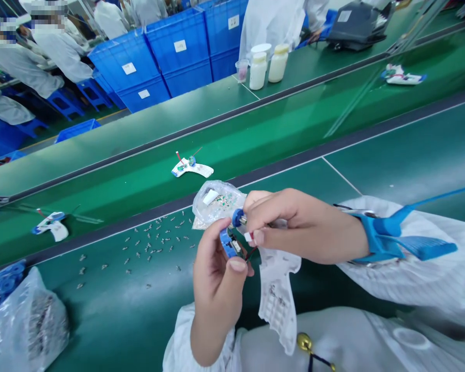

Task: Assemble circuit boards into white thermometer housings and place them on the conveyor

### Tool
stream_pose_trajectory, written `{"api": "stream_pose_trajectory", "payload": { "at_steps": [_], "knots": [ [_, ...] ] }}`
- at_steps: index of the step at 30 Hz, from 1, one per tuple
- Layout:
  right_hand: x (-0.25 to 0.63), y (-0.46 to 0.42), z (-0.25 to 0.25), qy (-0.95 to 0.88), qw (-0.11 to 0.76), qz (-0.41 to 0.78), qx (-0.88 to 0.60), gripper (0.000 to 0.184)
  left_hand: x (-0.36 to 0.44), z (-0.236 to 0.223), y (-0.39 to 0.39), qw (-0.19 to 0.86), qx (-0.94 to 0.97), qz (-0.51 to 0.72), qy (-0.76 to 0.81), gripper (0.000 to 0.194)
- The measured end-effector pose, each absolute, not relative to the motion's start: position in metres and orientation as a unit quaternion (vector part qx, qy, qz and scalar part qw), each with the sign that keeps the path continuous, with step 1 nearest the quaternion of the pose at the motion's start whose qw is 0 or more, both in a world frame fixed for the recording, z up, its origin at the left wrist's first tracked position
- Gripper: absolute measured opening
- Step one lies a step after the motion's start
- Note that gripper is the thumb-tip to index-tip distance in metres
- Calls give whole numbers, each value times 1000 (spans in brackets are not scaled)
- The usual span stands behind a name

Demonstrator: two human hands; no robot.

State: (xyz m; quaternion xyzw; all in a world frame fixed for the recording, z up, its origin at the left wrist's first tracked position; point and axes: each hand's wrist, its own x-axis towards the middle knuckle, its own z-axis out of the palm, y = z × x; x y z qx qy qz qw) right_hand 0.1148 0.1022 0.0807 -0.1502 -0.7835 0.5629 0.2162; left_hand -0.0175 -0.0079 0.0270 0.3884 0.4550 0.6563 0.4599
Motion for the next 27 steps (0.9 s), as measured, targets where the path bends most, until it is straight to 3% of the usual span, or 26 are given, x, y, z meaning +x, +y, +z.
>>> {"api": "stream_pose_trajectory", "payload": {
  "at_steps": [9,27],
  "knots": [
    [113,97,88,-875,248,398,-122,29,-20,33,-14,463,417,624,470,34],
    [114,101,104,-916,147,357,-106,35,-27,32,-18,430,492,579,487,38]
  ]
}}
